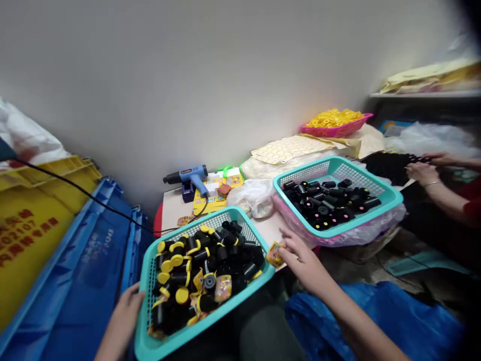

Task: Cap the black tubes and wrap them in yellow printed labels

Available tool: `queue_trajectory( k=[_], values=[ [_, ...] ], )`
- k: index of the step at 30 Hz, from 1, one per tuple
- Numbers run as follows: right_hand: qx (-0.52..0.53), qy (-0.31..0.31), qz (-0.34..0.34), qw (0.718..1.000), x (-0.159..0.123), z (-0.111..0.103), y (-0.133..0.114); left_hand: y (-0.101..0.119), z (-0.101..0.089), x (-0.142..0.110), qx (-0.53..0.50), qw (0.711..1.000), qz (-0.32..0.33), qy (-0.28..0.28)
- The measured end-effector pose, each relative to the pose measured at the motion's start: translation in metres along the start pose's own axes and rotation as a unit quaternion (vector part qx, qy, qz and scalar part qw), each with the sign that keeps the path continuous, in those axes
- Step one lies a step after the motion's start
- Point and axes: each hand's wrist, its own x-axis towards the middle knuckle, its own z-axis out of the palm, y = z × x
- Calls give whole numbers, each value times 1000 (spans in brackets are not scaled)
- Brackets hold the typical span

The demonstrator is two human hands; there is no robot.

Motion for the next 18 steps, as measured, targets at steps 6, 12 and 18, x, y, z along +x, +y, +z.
queue_trajectory(
  k=[6,12,18],
  values=[
    [140,-278,33,950,21,45,-41,17,-4,-42,124,967,196,102],
    [220,-381,34,897,23,91,-34,83,22,-120,-240,961,116,-78],
    [158,-351,-33,922,12,90,-38,101,36,-131,-266,954,60,-128]
  ],
)
